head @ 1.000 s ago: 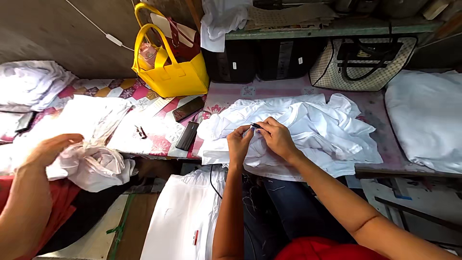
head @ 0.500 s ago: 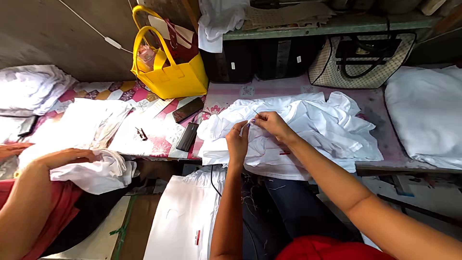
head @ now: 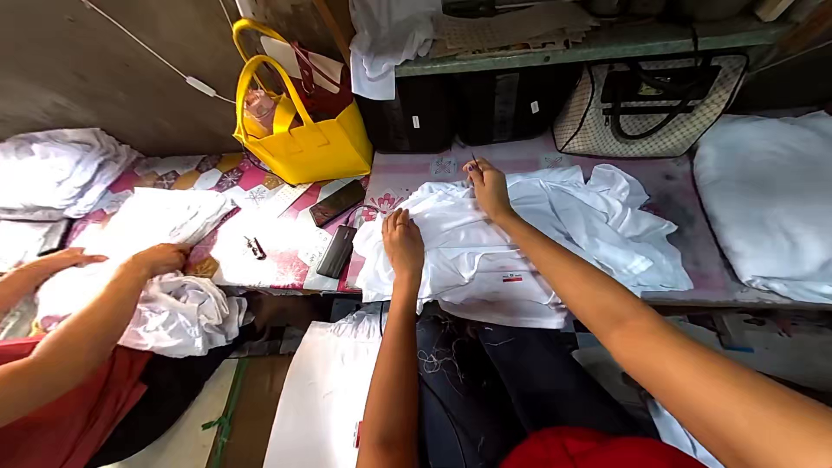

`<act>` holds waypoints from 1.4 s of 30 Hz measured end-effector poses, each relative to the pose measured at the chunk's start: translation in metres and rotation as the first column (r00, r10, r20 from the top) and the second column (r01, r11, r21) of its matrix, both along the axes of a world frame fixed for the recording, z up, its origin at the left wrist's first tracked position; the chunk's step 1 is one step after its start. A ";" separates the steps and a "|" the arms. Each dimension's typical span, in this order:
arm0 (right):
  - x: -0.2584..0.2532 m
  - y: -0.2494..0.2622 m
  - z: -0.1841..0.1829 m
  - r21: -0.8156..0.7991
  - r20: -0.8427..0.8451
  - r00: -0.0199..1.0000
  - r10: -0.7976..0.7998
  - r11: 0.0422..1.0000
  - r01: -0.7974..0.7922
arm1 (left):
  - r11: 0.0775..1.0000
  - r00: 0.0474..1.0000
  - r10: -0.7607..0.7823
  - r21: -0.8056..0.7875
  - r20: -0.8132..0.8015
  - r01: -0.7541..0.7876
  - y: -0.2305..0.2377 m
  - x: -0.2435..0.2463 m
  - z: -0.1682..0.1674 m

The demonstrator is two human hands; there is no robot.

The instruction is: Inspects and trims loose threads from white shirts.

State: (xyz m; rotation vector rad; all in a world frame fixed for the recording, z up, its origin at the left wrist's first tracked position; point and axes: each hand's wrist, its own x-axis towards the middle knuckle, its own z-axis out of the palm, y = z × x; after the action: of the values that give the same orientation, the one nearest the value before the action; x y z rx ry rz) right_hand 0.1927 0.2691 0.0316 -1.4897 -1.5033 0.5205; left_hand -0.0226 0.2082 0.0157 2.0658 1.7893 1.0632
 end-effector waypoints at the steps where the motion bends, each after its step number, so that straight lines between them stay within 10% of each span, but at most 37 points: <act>1: -0.004 -0.012 0.009 0.033 -0.014 1.000 0.017 0.999 -0.017 | 0.995 0.998 -0.054 0.081 0.032 0.051 0.001 0.007 0.004; 9: -0.001 -0.080 -0.001 -0.013 0.077 0.994 0.079 0.997 -0.078 | 0.933 0.941 -0.328 -0.182 -0.084 0.309 0.041 0.049 0.021; 16: 0.111 -0.143 -0.019 -0.041 0.314 0.949 0.003 0.999 0.010 | 0.995 0.874 -0.061 -0.043 0.482 0.093 0.018 0.006 0.013; 21: 0.151 -0.198 0.011 -0.335 0.519 0.826 0.221 0.941 -0.041 | 0.793 0.797 -0.589 -0.284 -0.134 0.539 -0.081 0.017 0.010; 25: 0.167 -0.201 0.034 -0.258 0.364 0.915 0.173 0.963 -0.079 | 0.862 0.888 -0.440 -0.341 -0.135 0.375 -0.071 -0.008 0.045; 29: 0.159 -0.154 0.064 -0.045 0.373 0.925 -0.077 0.994 0.102 | 0.975 0.975 -0.221 -0.025 -0.025 0.221 -0.014 0.002 0.097; 35: 0.139 -0.082 -0.014 -0.167 0.611 0.782 -0.126 0.945 0.282 | 0.997 0.978 -0.082 -0.018 -0.190 0.080 0.044 0.028 -0.012; 39: 0.118 -0.106 -0.010 0.054 0.481 0.830 -0.284 0.954 0.296 | 0.986 0.982 -0.063 0.143 -0.178 0.089 -0.039 0.034 0.006; 42: 0.073 -0.140 -0.012 0.051 0.327 0.943 -0.058 0.998 0.043 | 0.964 0.978 0.025 -0.255 -0.208 -0.079 -0.120 0.068 0.008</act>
State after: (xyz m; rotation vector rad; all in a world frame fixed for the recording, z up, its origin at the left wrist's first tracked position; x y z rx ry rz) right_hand 0.2659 0.1294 0.0191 -1.6353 -1.7135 0.2117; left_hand 0.0457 0.0881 0.0235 2.0332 1.9673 0.6026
